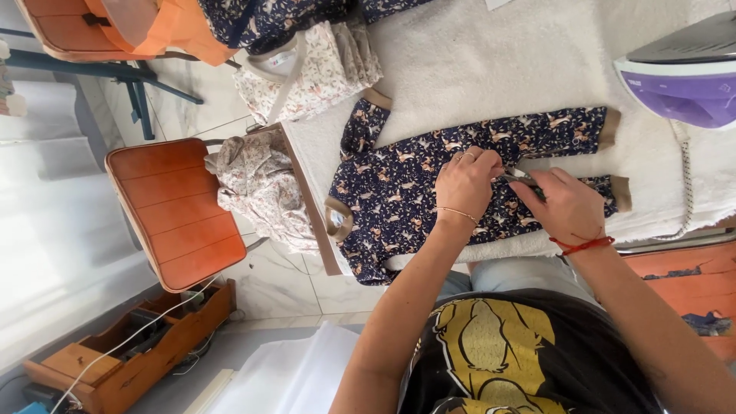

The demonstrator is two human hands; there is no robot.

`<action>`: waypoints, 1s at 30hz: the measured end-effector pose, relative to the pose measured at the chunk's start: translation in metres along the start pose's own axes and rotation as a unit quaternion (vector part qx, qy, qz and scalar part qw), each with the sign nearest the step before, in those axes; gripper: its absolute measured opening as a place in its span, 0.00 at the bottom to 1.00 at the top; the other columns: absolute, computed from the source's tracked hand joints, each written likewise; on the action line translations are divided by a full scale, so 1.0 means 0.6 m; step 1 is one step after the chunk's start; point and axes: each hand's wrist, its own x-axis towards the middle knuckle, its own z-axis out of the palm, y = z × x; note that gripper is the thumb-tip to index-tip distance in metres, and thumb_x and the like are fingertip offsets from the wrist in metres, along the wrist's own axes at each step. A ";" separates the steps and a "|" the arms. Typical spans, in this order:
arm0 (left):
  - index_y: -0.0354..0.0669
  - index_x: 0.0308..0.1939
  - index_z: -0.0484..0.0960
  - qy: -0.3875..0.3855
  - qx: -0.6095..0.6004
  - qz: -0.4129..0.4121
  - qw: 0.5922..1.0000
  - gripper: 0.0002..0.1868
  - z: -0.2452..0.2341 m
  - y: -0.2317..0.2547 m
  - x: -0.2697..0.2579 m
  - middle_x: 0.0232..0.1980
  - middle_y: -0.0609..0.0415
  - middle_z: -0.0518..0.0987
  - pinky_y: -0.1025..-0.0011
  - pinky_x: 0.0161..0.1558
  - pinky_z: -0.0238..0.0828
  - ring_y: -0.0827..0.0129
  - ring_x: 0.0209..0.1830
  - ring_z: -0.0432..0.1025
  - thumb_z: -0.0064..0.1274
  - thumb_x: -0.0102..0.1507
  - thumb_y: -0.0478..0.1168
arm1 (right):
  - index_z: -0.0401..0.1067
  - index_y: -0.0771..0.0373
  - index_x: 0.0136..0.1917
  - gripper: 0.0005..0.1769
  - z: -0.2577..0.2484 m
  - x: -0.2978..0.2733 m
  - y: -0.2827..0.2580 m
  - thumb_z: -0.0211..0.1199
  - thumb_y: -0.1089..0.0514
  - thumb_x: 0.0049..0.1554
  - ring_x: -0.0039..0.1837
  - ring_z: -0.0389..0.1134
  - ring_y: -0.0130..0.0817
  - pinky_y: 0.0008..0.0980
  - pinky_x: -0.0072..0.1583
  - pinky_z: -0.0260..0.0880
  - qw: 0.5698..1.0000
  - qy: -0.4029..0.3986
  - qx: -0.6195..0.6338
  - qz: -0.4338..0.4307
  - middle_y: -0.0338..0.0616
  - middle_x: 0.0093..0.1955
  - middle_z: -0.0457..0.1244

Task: Ironing and folding baby rompers on a padded table in a production environment.

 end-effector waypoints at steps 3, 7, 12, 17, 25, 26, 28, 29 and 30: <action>0.47 0.27 0.69 -0.003 -0.008 0.006 1.000 0.04 0.002 -0.001 0.002 0.29 0.56 0.68 0.64 0.26 0.59 0.59 0.26 0.63 0.44 0.58 0.37 | 0.71 0.58 0.36 0.16 0.007 0.000 0.005 0.55 0.45 0.56 0.30 0.59 0.30 0.27 0.27 0.53 1.000 -0.021 -0.002 0.009 0.36 0.29 0.59; 0.45 0.27 0.70 -0.025 -0.057 -0.034 0.997 0.04 -0.016 0.000 0.007 0.26 0.56 0.68 0.66 0.23 0.59 0.60 0.25 0.64 0.45 0.57 0.36 | 0.69 0.58 0.33 0.20 0.002 0.002 0.007 0.51 0.44 0.57 0.30 0.59 0.32 0.28 0.26 0.51 0.997 -0.063 0.019 0.047 0.36 0.30 0.60; 0.46 0.30 0.76 0.039 -0.121 -0.249 0.960 0.04 -0.113 -0.048 -0.042 0.33 0.60 0.74 0.76 0.30 0.67 0.73 0.30 0.68 0.46 0.57 0.40 | 0.66 0.74 0.48 0.16 -0.020 0.053 0.014 0.48 0.56 0.59 0.38 0.60 0.41 0.35 0.38 0.60 0.984 -0.054 0.158 0.054 0.51 0.38 0.60; 0.47 0.27 0.76 0.284 -0.031 -0.329 0.900 0.02 -0.187 -0.204 -0.185 0.30 0.60 0.74 0.75 0.32 0.66 0.74 0.30 0.68 0.50 0.55 0.38 | 0.65 0.74 0.49 0.08 0.008 0.176 0.000 0.53 0.65 0.58 0.44 0.60 0.44 0.38 0.46 0.62 0.984 -0.052 0.169 0.005 0.54 0.44 0.59; 0.58 0.51 0.68 0.267 0.072 -0.494 0.824 0.30 -0.228 -0.295 -0.228 0.68 0.46 0.39 0.46 0.58 0.43 0.47 0.67 0.34 0.41 0.46 0.27 | 0.64 0.73 0.50 0.03 -0.031 0.125 -0.003 0.56 0.72 0.61 0.51 0.58 0.41 0.34 0.54 0.60 0.960 0.088 0.253 0.086 0.54 0.48 0.59; 0.58 0.51 0.68 0.267 0.065 -0.497 0.823 0.30 -0.218 -0.292 -0.213 0.68 0.46 0.39 0.46 0.58 0.43 0.47 0.67 0.34 0.41 0.46 0.27 | 0.64 0.73 0.50 0.03 -0.015 0.079 0.043 0.56 0.72 0.61 0.51 0.58 0.41 0.34 0.54 0.60 0.962 0.087 0.247 0.082 0.54 0.48 0.59; 0.49 0.32 0.79 0.338 0.020 -0.331 0.881 0.04 -0.195 -0.286 -0.185 0.51 0.46 0.67 0.65 0.38 0.72 0.57 0.50 0.65 0.49 0.55 0.39 | 0.59 0.55 0.42 0.17 0.019 -0.014 0.139 0.67 0.50 0.53 0.45 0.65 0.19 0.09 0.37 0.70 0.782 0.244 0.294 0.493 0.36 0.46 0.59; 0.49 0.32 0.79 0.339 0.015 -0.335 0.879 0.04 -0.198 -0.259 -0.162 0.51 0.46 0.67 0.65 0.38 0.72 0.57 0.50 0.65 0.49 0.55 0.39 | 0.59 0.55 0.42 0.17 0.038 -0.040 0.217 0.67 0.50 0.53 0.45 0.65 0.19 0.09 0.37 0.70 0.785 0.244 0.290 0.490 0.36 0.46 0.59; 0.47 0.38 0.77 0.286 -0.034 -0.346 0.893 0.07 -0.209 -0.234 -0.144 0.36 0.55 0.70 0.66 0.43 0.68 0.68 0.38 0.68 0.45 0.58 0.38 | 0.58 0.49 0.51 0.26 0.063 -0.065 0.289 0.61 0.34 0.49 0.52 0.61 0.21 0.21 0.47 0.66 0.766 0.164 0.321 0.532 0.33 0.52 0.56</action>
